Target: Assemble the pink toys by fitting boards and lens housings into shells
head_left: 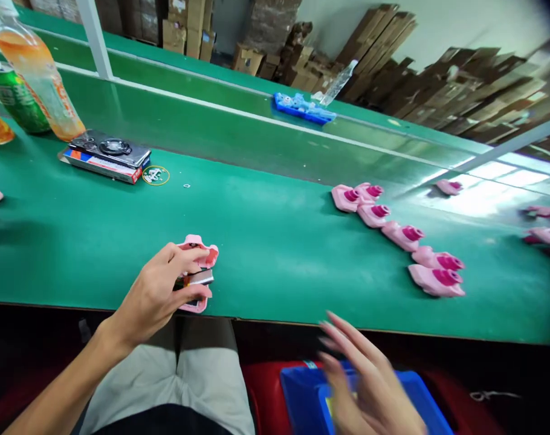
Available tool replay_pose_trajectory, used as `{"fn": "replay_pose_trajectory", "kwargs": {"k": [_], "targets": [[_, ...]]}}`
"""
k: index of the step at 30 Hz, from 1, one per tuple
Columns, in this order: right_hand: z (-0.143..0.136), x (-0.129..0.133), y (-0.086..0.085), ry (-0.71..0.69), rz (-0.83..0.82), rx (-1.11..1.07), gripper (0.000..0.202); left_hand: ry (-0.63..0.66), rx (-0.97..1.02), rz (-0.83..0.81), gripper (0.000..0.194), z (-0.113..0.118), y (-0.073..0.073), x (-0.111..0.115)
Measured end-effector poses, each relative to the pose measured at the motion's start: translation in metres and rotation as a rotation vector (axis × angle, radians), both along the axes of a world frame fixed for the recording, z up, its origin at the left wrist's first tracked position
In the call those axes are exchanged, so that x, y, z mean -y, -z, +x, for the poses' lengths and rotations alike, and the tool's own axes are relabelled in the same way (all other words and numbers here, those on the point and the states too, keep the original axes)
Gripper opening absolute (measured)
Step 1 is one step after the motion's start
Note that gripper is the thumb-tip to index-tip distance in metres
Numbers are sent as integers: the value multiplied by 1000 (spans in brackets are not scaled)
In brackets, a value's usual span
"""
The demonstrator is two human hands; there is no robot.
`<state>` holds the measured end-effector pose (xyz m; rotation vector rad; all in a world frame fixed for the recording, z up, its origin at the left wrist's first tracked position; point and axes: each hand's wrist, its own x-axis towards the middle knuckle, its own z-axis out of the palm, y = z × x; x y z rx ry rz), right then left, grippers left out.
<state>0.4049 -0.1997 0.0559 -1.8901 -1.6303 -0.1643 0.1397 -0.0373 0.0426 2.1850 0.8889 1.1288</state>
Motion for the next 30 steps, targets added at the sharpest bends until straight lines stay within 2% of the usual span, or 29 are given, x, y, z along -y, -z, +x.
{"fn": "replay_pose_trajectory", "kwargs": {"k": [2,3,4,6,8,10,12,14,16,18,20,23,25,28,30], "targets": [[-38,-64,-18,-419,-59,-137,44,29,72,-111,24,0,1,-1],[-53,-93,-26,-589,-126,-154,40,27,121,-175,24,0,1,-2],[-66,-118,-34,-699,-183,-191,35,26,172,-245,26,0,1,-3],[-83,-150,-46,-815,-303,-263,26,36,262,-379,30,0,1,-6],[-89,-162,-55,-820,-397,-305,20,46,318,-462,32,1,1,-8],[-87,-162,-62,-784,-462,-291,18,27,305,-466,32,2,2,-8],[-84,-157,-64,-749,-487,-268,18,-5,253,-390,30,2,2,-4],[-81,-151,-61,-707,-437,-282,19,-41,172,-243,29,-1,2,4],[-82,-145,-53,-665,-348,-332,20,-132,69,-79,30,-7,2,13],[-85,-139,-43,-645,-265,-381,20,-226,-32,18,33,-14,5,20],[-90,-132,-33,-649,-195,-378,22,-242,-88,10,29,-18,9,21],[-97,-121,-17,-623,-83,-274,25,-201,-90,-71,24,-17,16,18],[-99,-116,-8,-599,-34,-188,27,-245,-57,-90,23,-15,18,15],[-97,-112,2,-594,-36,-87,26,-321,-18,-86,20,-12,19,14],[-96,-113,5,-593,-52,-50,26,-328,-7,-81,18,-11,19,15]]}}
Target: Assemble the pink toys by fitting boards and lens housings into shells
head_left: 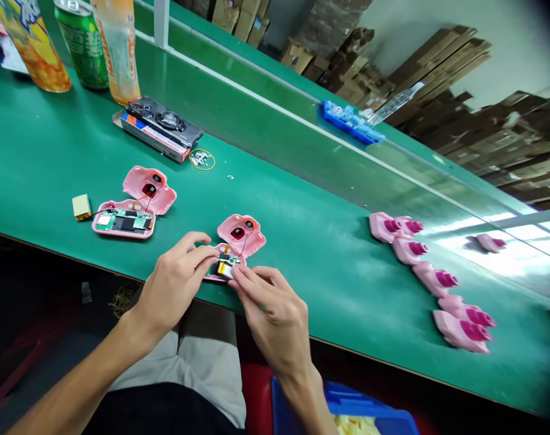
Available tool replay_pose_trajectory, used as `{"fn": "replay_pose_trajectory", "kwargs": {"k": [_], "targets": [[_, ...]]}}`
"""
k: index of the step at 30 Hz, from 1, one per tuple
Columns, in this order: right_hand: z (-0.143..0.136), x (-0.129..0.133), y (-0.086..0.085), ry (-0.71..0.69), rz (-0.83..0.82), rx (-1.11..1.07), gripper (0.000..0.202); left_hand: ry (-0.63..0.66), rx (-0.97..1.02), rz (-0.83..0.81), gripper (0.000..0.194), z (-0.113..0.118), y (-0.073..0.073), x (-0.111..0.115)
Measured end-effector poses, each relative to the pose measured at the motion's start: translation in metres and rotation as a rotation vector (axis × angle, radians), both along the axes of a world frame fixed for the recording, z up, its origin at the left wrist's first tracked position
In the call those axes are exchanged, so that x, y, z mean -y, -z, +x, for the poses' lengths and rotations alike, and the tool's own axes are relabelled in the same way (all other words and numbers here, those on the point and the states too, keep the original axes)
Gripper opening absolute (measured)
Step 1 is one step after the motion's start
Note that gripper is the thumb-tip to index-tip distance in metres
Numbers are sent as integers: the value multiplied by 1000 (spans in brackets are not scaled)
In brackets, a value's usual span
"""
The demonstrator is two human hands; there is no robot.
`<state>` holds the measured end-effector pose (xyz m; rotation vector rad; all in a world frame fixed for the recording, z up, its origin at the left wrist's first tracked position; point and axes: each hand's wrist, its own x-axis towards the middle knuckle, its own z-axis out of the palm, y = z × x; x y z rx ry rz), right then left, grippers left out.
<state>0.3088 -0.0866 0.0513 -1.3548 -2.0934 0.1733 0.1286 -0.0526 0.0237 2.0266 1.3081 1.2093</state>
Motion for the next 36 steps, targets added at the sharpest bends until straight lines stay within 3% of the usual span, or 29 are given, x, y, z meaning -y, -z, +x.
{"fn": "replay_pose_trajectory", "kwargs": {"k": [4,12,16,19,23,26,31,34,36], "targets": [[-1,-5,-1,-11,-1,18,26,47,-5,3,16,1,0,3],[-2,-5,2,-49,33,2,26,-81,-108,88,16,11,2,8],[-1,-5,3,-61,-18,-16,31,-83,-132,69,15,9,2,8],[0,-7,-5,-78,-57,65,31,19,-160,50,15,0,0,8],[4,-9,-9,-121,-51,282,29,215,-350,104,35,-14,-3,10],[5,-8,5,-42,37,307,32,242,-439,140,36,-18,-3,11],[6,9,36,148,193,157,25,222,-517,252,35,-14,-2,9],[19,8,30,243,261,33,22,192,-529,274,35,-10,1,9],[26,-16,10,339,245,-92,30,151,-534,286,36,-7,4,10]]}}
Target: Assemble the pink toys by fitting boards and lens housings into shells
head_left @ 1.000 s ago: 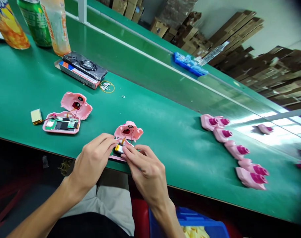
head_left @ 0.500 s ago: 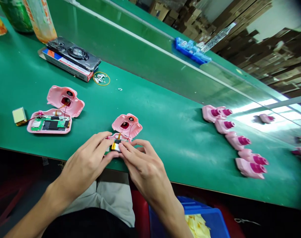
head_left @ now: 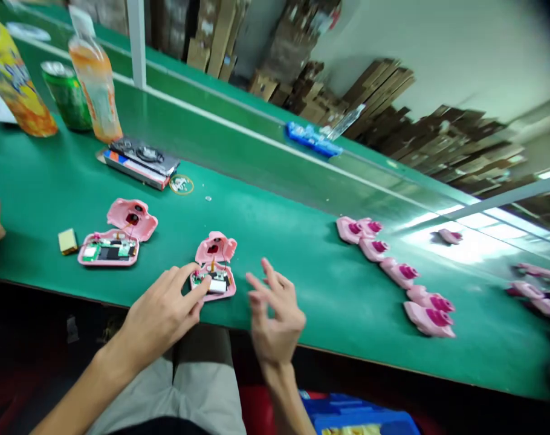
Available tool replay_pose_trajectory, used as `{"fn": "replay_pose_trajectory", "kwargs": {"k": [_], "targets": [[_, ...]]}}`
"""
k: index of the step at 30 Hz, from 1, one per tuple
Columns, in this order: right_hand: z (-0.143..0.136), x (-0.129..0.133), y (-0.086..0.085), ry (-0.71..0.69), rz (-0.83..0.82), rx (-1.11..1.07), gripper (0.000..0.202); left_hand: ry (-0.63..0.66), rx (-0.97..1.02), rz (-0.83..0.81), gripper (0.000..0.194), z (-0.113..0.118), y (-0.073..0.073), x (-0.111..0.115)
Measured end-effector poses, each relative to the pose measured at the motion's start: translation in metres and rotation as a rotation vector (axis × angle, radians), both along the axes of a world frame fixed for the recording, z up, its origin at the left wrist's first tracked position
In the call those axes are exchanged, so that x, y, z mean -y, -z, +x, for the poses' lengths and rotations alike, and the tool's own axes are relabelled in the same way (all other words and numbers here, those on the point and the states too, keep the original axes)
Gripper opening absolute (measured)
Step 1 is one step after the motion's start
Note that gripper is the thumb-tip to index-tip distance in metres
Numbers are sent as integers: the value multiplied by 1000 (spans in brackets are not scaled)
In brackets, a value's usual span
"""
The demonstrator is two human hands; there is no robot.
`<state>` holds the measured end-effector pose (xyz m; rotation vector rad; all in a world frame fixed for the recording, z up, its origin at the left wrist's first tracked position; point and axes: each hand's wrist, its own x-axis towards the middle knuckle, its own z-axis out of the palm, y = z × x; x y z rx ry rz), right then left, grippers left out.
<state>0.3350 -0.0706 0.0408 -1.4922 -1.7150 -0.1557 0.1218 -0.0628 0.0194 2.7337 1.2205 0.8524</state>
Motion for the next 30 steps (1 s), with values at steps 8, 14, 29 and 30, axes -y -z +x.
{"fn": "replay_pose_trajectory", "kwargs": {"k": [8,14,29,30], "targets": [[-65,-154,-108,-253,-1112,473,62,-114,-132,82,35,10,-1,1],[-84,-125,-121,-265,-1189,593,40,-102,72,53,33,3,6,-1],[-32,-73,-196,-1027,-672,397,20,-498,962,-122,50,-82,-45,-48],[-34,-74,-198,-1032,-677,399,20,-537,944,-114,56,-101,-55,-54]]}}
